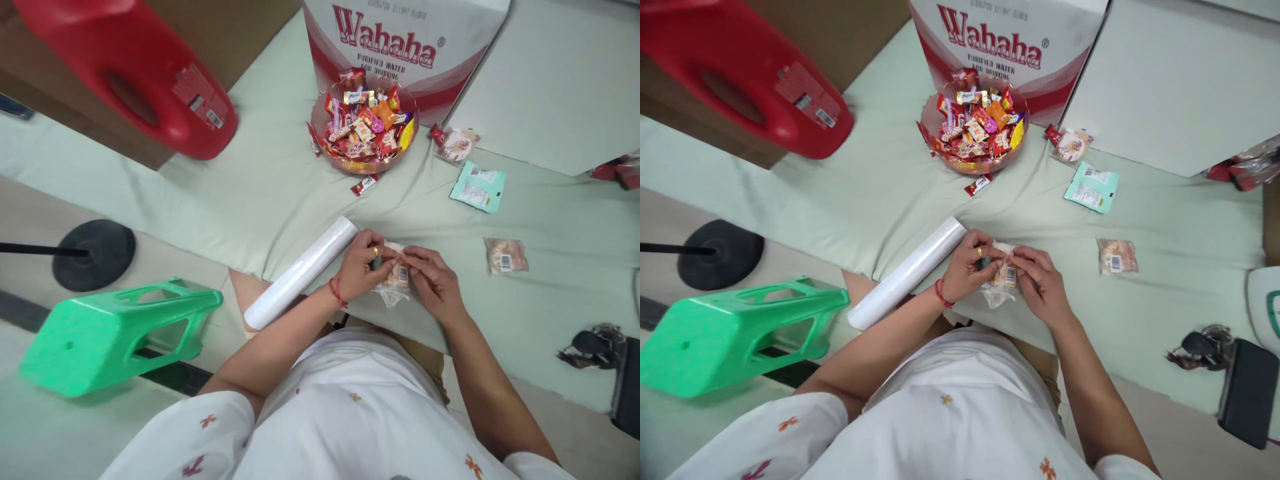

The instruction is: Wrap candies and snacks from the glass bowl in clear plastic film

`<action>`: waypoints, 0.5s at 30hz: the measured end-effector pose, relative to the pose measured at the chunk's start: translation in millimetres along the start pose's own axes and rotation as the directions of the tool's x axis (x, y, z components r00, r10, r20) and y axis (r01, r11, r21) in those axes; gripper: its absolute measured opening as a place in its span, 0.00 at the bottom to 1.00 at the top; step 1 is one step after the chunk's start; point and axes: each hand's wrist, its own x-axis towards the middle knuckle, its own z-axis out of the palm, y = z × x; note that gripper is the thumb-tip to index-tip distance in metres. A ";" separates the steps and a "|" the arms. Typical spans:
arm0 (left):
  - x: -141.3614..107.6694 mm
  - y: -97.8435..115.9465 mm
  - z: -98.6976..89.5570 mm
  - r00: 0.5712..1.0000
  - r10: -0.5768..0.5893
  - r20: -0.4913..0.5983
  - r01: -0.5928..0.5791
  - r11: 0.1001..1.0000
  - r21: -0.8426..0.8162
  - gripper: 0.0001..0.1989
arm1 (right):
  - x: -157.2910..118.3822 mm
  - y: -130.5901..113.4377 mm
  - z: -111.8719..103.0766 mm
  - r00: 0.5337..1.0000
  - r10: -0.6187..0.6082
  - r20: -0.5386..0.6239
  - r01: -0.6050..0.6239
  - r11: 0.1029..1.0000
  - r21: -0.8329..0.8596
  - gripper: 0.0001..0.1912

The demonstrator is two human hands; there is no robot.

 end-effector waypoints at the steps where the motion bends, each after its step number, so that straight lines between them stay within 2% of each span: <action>1: -0.2 -0.7 1.3 1.000 0.005 -0.016 -0.005 1.000 0.009 0.08 | -3.9 -4.7 -3.4 1.000 -0.003 0.010 0.003 1.000 0.009 0.19; 3: -0.8 -2.2 3.6 1.000 0.002 -0.023 -0.002 1.000 0.030 0.07 | -14.8 -14.4 -6.8 0.997 -0.068 0.031 0.069 0.996 -0.048 0.24; 6: -1.6 -3.6 5.1 1.000 -0.003 -0.007 0.003 0.999 0.049 0.06 | -32.2 -24.4 2.4 0.978 -0.204 0.035 0.206 0.946 -0.249 0.41; 7: -1.7 -3.7 5.0 1.000 -0.001 -0.007 0.001 0.999 0.049 0.06 | -36.2 -26.0 8.7 0.975 -0.223 0.019 0.218 0.925 -0.310 0.40; 10: -1.5 -3.3 3.4 1.000 0.007 -0.015 -0.006 0.999 0.038 0.06 | -38.1 -27.1 27.7 0.967 -0.251 -0.049 0.215 0.901 -0.377 0.23; 12: -1.0 -2.8 1.7 1.000 0.008 -0.002 -0.008 1.000 0.026 0.06 | -32.7 -27.0 35.0 0.959 -0.270 -0.088 0.230 0.921 -0.313 0.18; 15: -0.4 -3.2 -0.3 0.999 0.002 0.041 -0.003 0.999 0.033 0.07 | -22.2 -28.0 35.9 0.960 -0.246 -0.130 0.225 0.961 -0.160 0.17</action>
